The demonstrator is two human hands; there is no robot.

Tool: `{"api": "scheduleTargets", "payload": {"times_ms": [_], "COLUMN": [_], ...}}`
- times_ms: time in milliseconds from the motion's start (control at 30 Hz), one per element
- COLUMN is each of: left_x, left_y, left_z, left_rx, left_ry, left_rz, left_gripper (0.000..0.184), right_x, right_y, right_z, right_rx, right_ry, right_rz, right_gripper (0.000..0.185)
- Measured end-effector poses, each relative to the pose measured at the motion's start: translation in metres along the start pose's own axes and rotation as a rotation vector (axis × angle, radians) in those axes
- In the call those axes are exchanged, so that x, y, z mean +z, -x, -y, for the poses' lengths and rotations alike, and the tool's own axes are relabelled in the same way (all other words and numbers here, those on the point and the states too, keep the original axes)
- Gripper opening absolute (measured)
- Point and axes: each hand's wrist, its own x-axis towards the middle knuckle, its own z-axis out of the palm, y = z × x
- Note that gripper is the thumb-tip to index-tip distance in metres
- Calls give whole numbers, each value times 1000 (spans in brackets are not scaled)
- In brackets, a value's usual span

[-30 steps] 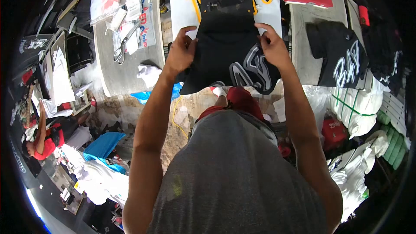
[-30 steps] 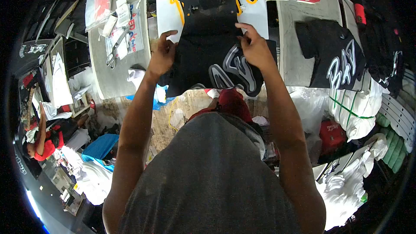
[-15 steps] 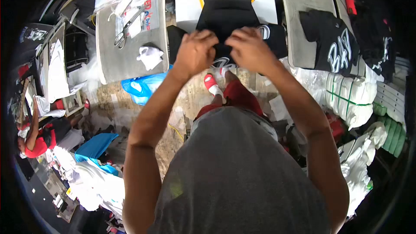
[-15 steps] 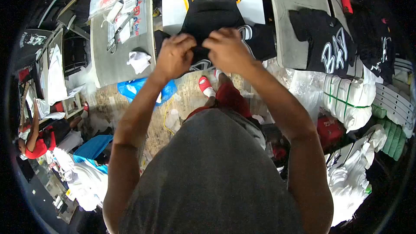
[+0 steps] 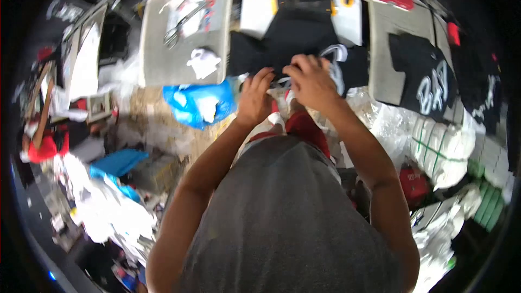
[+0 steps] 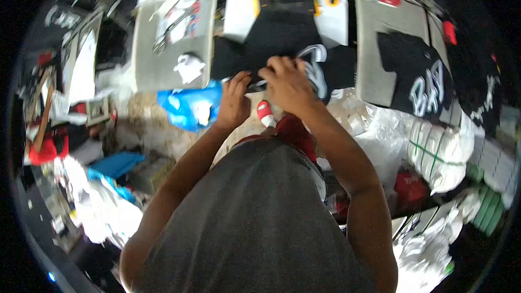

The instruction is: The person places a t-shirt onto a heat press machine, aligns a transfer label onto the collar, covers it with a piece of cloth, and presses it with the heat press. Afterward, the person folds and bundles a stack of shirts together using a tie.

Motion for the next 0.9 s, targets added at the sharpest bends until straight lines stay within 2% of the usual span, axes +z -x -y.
{"api": "scheduleTargets", "payload": {"times_ms": [33, 67, 133, 200, 267, 333, 400, 467, 533, 600, 667, 700, 733, 767, 800, 833, 867, 900], "left_x": [11, 18, 38, 29, 34, 61, 88, 48, 65, 67, 39, 33, 68, 76, 54, 27, 24, -3], "left_y": [5, 10, 22, 23, 31, 36, 48, 56, 69, 83, 86, 96, 103, 118, 128, 134, 142, 149], "left_z": [5, 4, 11, -4, -11, -12, -16, -38, -42, -50, -42, -36, -12, 1, 9, 5, 14, 8], "left_rx": [-46, -41, -67, -213, -216, -289, -368, -468, -478, -487, -512, -525, -479, -484, -522, -680, -683, -754], "left_ry": [73, 165, 230, 308, 310, 232, 407, 314, 311, 320, 369, 372, 292, 300, 241, 309, 277, 309], "left_rz": [-18, -96, -133, -58, -121, -79, -31, 362, 240, 133, 269, 211, 244, 127, 183, 203, 156, 145], "left_gripper": [60, 60, 63, 67, 72, 75, 66, 53, 47, 42, 40, 36, 36, 34, 36, 37, 35, 32], "right_x": [5, -1, -6, -11, -18, -19, -21, -21, -14, -11, -8, -7, -1, 2, 14, 14, 13, 13], "right_y": [-1, -4, -9, -14, -22, -23, -8, 26, 54, 64, 63, 69, 77, 84, 91, 83, 79, 69], "right_z": [-5, -4, -14, -19, -19, -23, -27, -39, -49, -46, -51, -51, -61, -59, -80, -93, -79, -125], "right_rx": [-47, 7, -13, -34, -55, -84, -145, -82, -69, -80, -74, -86, -183, -152, -235, -124, 63, -139], "right_ry": [33, 45, 92, 112, 86, 111, 124, 105, 7, 26, 83, 74, 66, 87, 106, 130, 33, 35], "right_rz": [-72, 27, -65, 43, 161, 261, 261, 197, 108, 116, 122, 92, 79, 143, 150, 365, 410, 520], "right_gripper": [37, 31, 38, 35, 30, 29, 29, 30, 31, 31, 31, 34, 39, 45, 50, 53, 53, 51]}}
